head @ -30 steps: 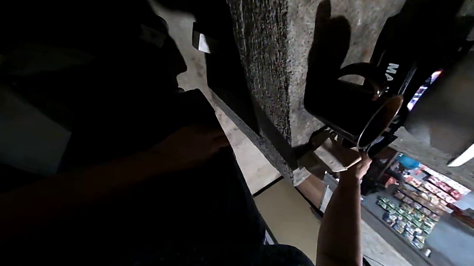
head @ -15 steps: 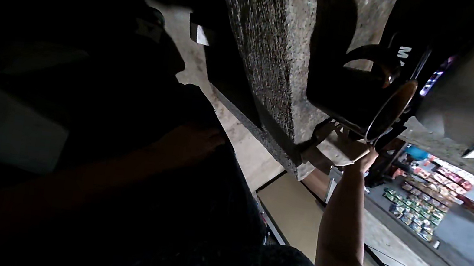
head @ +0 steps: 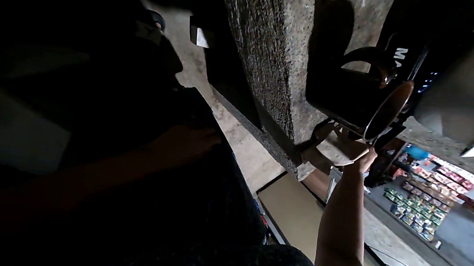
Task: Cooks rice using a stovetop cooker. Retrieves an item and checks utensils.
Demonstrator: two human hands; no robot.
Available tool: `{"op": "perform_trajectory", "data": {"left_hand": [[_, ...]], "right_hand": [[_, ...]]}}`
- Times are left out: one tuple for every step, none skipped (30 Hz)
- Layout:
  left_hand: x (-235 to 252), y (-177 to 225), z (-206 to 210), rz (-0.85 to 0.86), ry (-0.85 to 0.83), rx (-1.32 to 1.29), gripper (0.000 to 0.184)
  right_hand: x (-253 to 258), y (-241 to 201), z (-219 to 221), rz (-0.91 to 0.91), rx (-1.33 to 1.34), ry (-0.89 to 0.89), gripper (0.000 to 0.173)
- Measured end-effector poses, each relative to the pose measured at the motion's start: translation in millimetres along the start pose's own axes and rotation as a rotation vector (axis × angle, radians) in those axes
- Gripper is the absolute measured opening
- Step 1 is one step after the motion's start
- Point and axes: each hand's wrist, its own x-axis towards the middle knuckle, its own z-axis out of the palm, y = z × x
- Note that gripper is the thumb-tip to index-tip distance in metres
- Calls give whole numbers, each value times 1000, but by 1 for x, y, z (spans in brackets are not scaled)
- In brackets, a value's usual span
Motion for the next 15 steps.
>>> {"op": "perform_trajectory", "data": {"left_hand": [[0,0,1,7,11,6,22],[0,0,1,13,14,13,21],[0,0,0,16,17,20,21],[0,0,-2,14,13,23,21],[0,2,-5,11,6,25,21],[-1,5,-10,12,3,21,21],[-1,8,-16,20,8,10,21],[-1,8,-16,18,-2,19,21],[-1,4,-11,-3,-38,40,22],[-1,1,-5,-9,-47,45,23],[-1,-1,-2,-16,-56,39,23],[-1,-2,-1,-27,-71,29,24],[0,-2,-1,-33,-76,24,24],[1,-2,-1,-34,-78,25,24],[1,-2,-1,-32,-81,27,24]], "right_hand": [[0,0,0,-1,7,7,29],[0,0,1,-3,4,7,30],[1,0,1,-6,-16,3,30],[1,1,1,-12,-29,2,30],[2,1,2,-12,-40,-4,30],[2,1,1,-8,-48,-14,30],[1,0,1,-3,-44,-19,30],[1,0,0,2,-32,-19,30],[1,0,1,9,-37,-15,29],[1,0,1,22,-51,-19,29],[2,-1,0,42,-76,-29,29],[2,-1,0,54,-89,-36,28],[2,0,0,58,-77,-34,28],[2,1,1,58,-53,-26,28],[3,2,2,61,-30,-20,28]]}}
